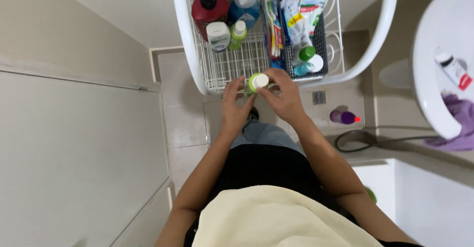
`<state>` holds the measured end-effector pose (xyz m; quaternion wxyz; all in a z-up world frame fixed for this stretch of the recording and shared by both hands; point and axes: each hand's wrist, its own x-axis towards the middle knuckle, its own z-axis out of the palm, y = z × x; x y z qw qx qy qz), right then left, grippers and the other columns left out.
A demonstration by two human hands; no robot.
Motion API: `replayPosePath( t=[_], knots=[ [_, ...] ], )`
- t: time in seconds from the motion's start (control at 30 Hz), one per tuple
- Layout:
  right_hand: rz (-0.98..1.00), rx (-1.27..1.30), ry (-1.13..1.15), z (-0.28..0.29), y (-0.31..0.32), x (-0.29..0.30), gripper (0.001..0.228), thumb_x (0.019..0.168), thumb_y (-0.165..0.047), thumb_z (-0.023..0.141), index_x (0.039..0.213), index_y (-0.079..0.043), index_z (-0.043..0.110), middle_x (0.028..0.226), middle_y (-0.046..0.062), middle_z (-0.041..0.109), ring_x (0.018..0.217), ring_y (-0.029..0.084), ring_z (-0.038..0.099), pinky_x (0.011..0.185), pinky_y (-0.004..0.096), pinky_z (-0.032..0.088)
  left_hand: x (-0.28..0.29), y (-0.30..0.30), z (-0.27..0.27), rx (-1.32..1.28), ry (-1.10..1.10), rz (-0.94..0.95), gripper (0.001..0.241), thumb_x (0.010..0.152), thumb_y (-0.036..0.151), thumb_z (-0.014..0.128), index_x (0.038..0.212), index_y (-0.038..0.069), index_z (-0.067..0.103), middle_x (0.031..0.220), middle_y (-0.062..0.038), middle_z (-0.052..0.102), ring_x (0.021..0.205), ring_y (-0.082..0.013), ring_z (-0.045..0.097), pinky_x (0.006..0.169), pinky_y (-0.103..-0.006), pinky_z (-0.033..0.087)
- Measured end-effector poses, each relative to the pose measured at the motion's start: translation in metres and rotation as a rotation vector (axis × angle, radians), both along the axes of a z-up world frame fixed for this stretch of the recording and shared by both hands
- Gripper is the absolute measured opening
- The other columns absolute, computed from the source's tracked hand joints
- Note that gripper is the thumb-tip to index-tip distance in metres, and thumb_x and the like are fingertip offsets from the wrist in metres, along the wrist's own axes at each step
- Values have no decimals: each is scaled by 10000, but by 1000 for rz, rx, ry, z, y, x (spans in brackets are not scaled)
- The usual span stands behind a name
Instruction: The person organizes various bathroom supplies by picking up bottles, tubes, and boxes from the sink and floor, then placing them into a white wire rack. The person handles items such as shampoo bottles, toothpaste, and toothbrushes, arranging them within the rack's compartments.
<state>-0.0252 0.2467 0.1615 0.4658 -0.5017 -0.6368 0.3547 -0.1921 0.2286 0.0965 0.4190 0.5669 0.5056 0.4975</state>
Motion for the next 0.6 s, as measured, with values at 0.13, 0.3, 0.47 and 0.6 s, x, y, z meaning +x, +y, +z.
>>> replayPosePath(
  t=[0.13, 0.3, 0.47, 0.6],
  knots=[
    [37, -8, -2, -16, 46, 7, 383, 945, -154, 824, 1246, -12, 636, 1204, 219, 611, 997, 440, 704, 764, 439, 612, 4, 11, -15, -69, -17, 85, 542, 1009, 106, 681, 1510, 115, 473, 1428, -168, 475, 1285, -405, 550, 1012, -526, 549],
    [62, -47, -20, -60, 91, 6, 358, 980, -150, 764, 1273, -38, 592, 1238, 222, 575, 1052, 479, 676, 761, 464, 625, 0, 20, -25, -201, 15, 96, 486, 1026, 115, 636, 1491, 104, 494, 1414, -190, 483, 1245, -400, 583, 996, -509, 566],
    [80, -38, -116, -81, 123, 4, 366, 974, -169, 769, 1228, 4, 570, 1196, 265, 552, 979, 526, 676, 696, 505, 638, -6, 44, -40, -253, 49, 53, 458, 1041, 163, 619, 1480, 102, 501, 1417, -194, 489, 1239, -403, 592, 996, -509, 571],
    [24, 29, -225, -119, 148, 3, 431, 908, -310, 875, 1026, 11, 613, 965, 220, 597, 772, 444, 718, 496, 416, 591, -10, 61, -44, -334, 76, 28, 440, 1021, 181, 637, 1437, 74, 542, 1373, -205, 513, 1193, -377, 625, 981, -459, 572]
  ],
)
